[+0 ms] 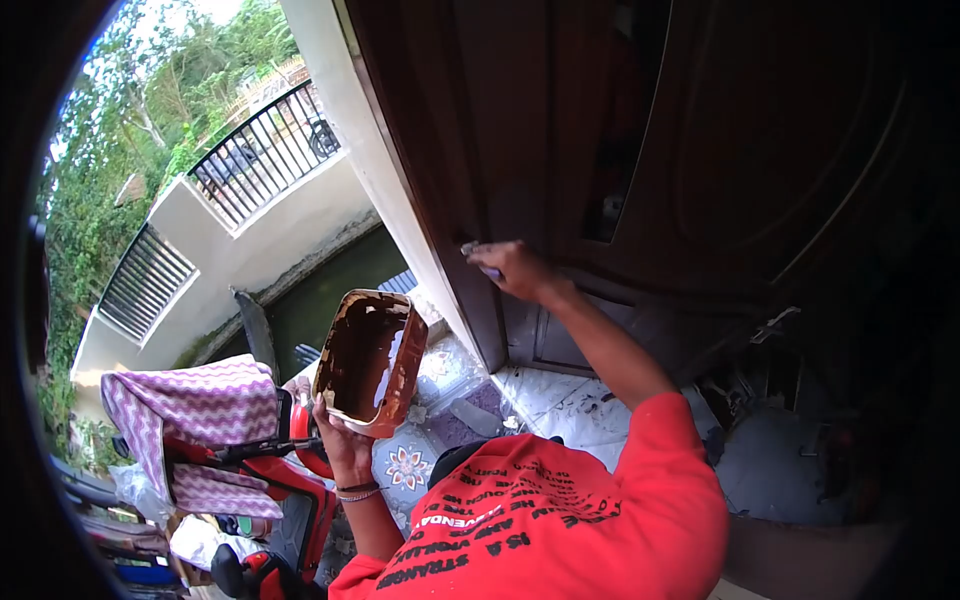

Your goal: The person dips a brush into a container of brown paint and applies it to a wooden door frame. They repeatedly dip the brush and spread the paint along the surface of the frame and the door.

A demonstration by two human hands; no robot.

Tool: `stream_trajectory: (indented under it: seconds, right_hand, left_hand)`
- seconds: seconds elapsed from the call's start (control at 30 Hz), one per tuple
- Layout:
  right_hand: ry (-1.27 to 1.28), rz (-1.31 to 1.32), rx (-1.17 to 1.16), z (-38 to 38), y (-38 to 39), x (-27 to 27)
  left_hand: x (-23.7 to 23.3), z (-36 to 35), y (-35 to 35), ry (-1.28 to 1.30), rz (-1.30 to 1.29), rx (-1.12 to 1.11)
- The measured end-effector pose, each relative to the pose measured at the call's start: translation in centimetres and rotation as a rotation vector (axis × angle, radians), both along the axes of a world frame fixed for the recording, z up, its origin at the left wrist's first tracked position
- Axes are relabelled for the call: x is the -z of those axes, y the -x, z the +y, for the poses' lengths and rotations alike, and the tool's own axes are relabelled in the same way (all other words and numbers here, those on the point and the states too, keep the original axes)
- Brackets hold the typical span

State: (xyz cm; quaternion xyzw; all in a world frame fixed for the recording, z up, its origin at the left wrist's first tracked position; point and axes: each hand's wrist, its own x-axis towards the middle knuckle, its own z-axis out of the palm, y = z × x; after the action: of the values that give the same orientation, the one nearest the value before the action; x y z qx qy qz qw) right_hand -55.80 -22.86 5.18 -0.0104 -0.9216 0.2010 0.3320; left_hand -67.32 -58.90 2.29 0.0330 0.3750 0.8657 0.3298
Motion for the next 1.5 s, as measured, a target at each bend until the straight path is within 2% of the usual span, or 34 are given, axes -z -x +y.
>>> stream_trajectory:
  seconds: [0.03,0.2,0.23,0.3,0.4,0.57,0.63,0.67,0.7,0.73,0.83,0.93,1.0,1.07,1.13,1.2,1.27,1.3,1.37,1.43,1.5]
  right_hand:
    - [0.035,-0.047,-0.038,0.6,0.4,-1.3]
    - [-0.195,0.397,-0.013,0.6,1.3,-13.9]
    - [-0.188,0.395,-0.022,0.3,1.3,-15.9]
    - [-0.343,0.614,0.059,-0.2,1.4,-18.2]
    - [-0.357,0.556,0.064,-0.3,1.8,-16.1]
    - [-0.319,0.230,-0.021,-0.5,1.0,-2.2]
    - [-0.273,0.155,-0.050,-0.3,0.6,-0.8]
    - [-0.199,0.017,-0.104,0.2,0.5,-0.4]
    - [-0.126,-0.115,-0.156,0.5,0.6,-0.7]
    - [-0.131,-0.110,-0.153,0.9,0.9,-2.1]
    - [-0.202,0.194,-0.093,2.4,1.3,-9.0]
    - [-0.309,0.505,0.015,2.2,0.4,-19.8]
    - [-0.373,0.581,0.033,2.3,0.9,-21.2]
    - [-0.438,0.656,0.049,2.3,1.1,-20.5]
    - [-0.325,0.509,0.065,2.2,1.3,-15.5]
    - [-0.319,0.387,0.098,2.1,0.3,-9.7]
    - [-0.179,0.235,0.077,1.5,-1.2,-4.6]
    - [-0.187,0.228,0.073,1.7,-1.4,-2.6]
    - [-0.025,0.016,-0.054,2.0,-1.7,-0.2]
    - [-0.046,0.049,-0.047,2.3,-1.2,-2.7]
    - [-0.092,0.154,-0.028,2.5,-0.5,-7.5]
  left_hand:
    - [0.4,0.2,-0.3,0.010,-0.001,-0.010]
    - [1.0,1.3,-2.1,0.043,-0.001,-0.013]
    - [1.0,1.5,-2.4,0.047,-0.009,-0.007]
    - [0.7,1.7,-3.2,0.092,-0.002,-0.019]
    - [0.1,2.5,-4.0,0.060,0.008,-0.043]
    - [0.1,2.3,-3.9,0.075,0.002,-0.067]
    - [0.4,2.3,-3.8,0.065,0.014,-0.063]
    - [0.6,2.3,-3.6,0.055,0.015,-0.041]
    - [0.6,2.4,-3.4,0.043,0.020,-0.017]
    - [0.4,2.6,-3.3,0.037,0.026,-0.015]
    - [0.3,2.9,-3.5,0.037,0.013,-0.031]
    - [0.7,3.3,-3.8,0.023,0.001,-0.053]
    - [0.3,3.5,-4.1,0.011,0.004,-0.002]
    - [0.8,3.6,-4.0,0.013,-0.014,-0.011]
    - [1.0,3.4,-3.8,0.017,-0.031,-0.020]
    - [1.3,3.3,-3.6,-0.004,-0.022,-0.042]
    - [1.1,3.1,-3.7,-0.009,-0.011,-0.046]
    - [1.0,2.9,-3.6,-0.007,0.008,-0.050]
    - [1.7,2.1,-3.2,0.009,-0.018,-0.039]
    - [2.5,1.9,-2.6,0.059,-0.023,-0.076]
    - [2.4,1.9,-2.5,0.032,-0.020,-0.072]
